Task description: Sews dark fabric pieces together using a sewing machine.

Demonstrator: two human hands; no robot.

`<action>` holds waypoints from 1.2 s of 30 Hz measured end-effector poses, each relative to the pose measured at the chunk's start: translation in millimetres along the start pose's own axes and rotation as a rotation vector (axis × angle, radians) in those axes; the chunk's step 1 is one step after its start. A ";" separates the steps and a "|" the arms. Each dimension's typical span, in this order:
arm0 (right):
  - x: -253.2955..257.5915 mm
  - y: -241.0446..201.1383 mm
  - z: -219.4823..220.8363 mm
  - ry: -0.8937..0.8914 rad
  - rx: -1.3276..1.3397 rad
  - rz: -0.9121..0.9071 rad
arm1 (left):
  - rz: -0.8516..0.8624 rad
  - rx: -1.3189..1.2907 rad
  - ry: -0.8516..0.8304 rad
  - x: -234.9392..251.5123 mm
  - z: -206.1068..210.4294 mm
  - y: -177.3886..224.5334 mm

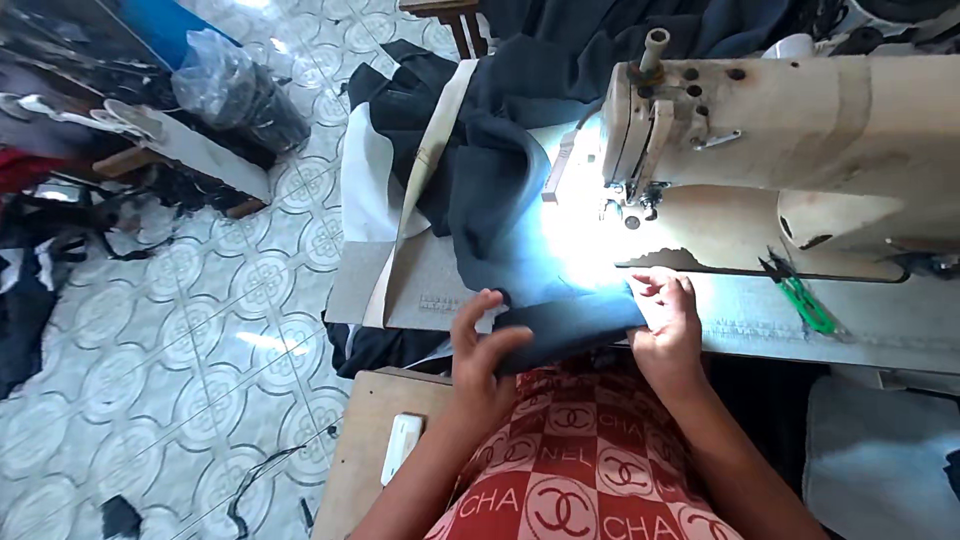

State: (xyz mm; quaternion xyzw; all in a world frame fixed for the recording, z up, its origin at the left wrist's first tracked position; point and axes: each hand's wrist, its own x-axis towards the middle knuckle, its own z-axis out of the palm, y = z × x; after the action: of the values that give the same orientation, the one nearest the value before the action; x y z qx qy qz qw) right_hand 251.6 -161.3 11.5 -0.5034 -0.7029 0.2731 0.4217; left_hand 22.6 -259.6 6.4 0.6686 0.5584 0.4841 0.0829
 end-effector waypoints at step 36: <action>-36.8 -16.9 11.1 -0.276 -0.347 -0.471 | 0.058 0.474 -0.434 75.2 12.2 44.2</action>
State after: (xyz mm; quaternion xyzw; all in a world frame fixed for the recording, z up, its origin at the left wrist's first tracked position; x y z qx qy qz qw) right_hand 238.9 -201.2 7.9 -0.3496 -0.8867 0.1100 0.2818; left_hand 54.2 -208.1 70.6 0.7724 0.6058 0.1888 0.0280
